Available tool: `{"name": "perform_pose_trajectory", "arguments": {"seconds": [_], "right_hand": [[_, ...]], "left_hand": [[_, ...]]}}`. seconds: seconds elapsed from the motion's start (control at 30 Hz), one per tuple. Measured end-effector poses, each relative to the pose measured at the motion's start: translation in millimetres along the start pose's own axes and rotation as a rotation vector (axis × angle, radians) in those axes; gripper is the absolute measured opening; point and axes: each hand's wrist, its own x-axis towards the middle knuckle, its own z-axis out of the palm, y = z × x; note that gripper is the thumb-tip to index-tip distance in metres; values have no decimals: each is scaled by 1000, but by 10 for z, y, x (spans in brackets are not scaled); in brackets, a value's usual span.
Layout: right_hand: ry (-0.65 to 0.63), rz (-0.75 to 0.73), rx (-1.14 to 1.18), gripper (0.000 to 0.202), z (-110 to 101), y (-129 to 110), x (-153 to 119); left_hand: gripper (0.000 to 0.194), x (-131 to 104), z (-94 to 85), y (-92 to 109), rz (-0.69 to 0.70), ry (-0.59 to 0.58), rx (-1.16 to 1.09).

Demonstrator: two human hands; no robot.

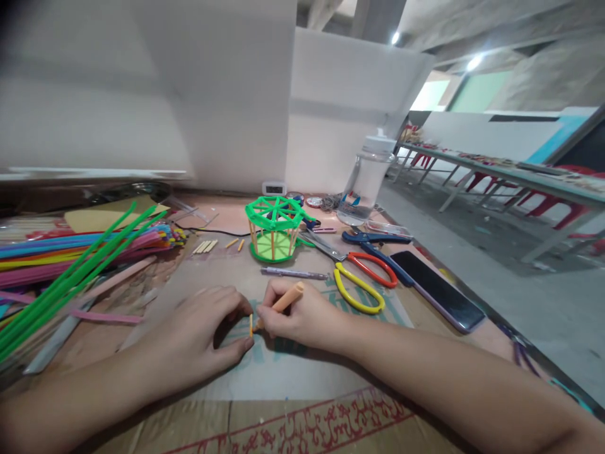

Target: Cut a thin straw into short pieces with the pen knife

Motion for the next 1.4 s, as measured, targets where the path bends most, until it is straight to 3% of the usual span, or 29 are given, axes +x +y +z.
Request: {"name": "perform_pose_trajectory", "arguments": {"seconds": [0.17,0.63,0.87,1.1,1.4], "right_hand": [[-23,-2,36,30,-6,-10,-16],[123,-95,-116,24,-25,-95,12],[18,-56,-89,24,-21,-152,-4],[107,-67,-124,25,-13,-93,23],[40,-50,-86,23,-14,-93,17]], "left_hand": [[16,14,-25,14,-11,3,9],[20,55,-48,9,23,-22,58],[21,49,-54,8,43,-15,72],[17,39,-52,3,69,9,56],[17,22,-73,34,86,-14,136]]}}
